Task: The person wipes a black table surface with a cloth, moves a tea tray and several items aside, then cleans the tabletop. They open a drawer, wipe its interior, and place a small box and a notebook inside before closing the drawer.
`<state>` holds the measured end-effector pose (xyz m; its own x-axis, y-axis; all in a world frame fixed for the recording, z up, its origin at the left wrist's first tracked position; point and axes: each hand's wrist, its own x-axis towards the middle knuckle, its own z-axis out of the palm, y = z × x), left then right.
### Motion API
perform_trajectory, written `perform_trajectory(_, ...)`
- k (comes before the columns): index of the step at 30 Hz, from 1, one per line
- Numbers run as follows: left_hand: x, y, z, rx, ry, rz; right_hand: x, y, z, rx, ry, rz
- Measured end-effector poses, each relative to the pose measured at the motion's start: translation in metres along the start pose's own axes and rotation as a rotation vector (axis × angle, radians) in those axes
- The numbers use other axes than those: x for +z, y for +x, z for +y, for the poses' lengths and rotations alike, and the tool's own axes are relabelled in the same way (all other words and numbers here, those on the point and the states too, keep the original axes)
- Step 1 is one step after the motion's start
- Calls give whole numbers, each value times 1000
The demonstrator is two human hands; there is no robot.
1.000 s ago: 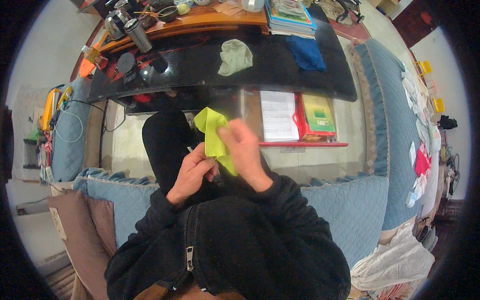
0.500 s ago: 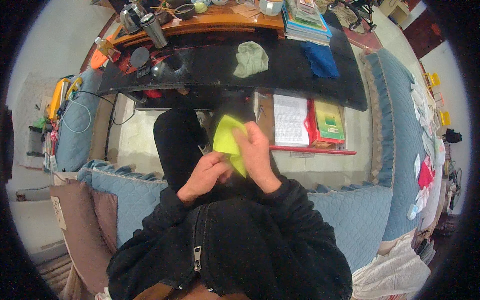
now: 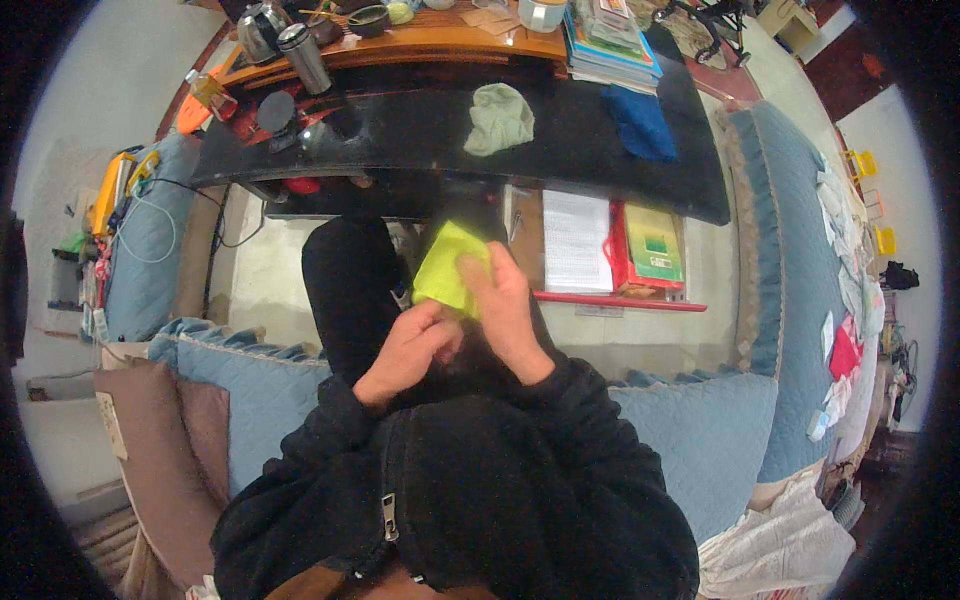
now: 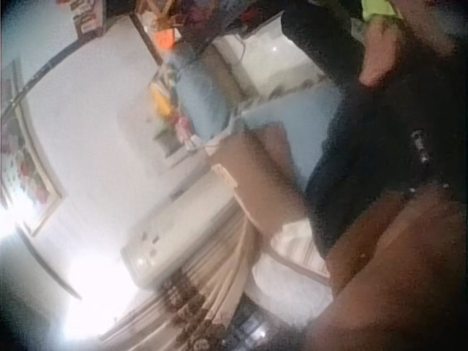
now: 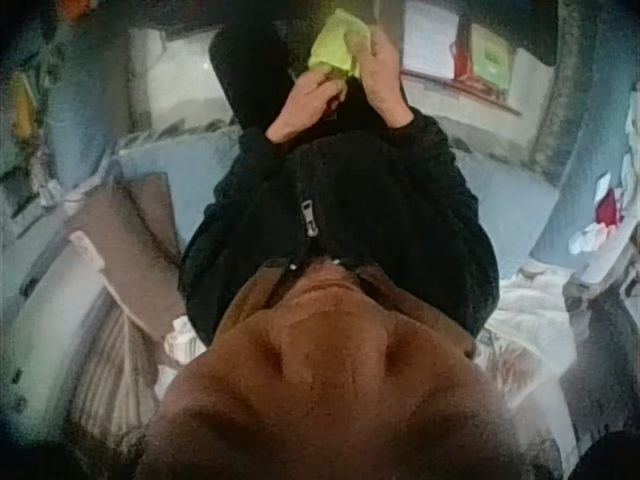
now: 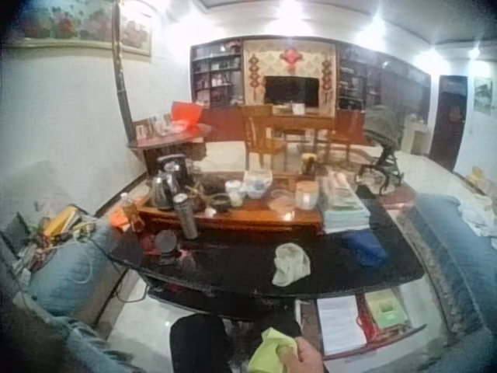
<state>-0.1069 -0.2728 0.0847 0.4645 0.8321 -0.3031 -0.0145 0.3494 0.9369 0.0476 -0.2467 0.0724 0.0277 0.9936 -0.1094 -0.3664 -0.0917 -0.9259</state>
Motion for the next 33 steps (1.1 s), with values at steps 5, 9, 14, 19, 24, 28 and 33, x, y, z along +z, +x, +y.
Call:
perform_trajectory(5,-1,-2,3,68,-76,97,6,-7,7,-151,-342,-61)
perform_trajectory(9,-5,0,4,51,-3,-64,0,6,8,-41,-335,100)
perform_trajectory(14,-16,2,9,74,-391,4,-18,18,-12,13,212,187)
perform_trajectory(19,-37,8,11,164,-1011,41,-24,-3,-18,24,285,-51)
perform_trajectory(24,-29,12,6,257,-913,178,-2,-20,-6,5,-603,-252)
perform_trajectory(28,-30,14,9,336,-848,229,4,-25,-4,-212,-622,-336)
perform_trajectory(33,-24,14,9,342,-656,305,4,-23,0,28,-362,-302)
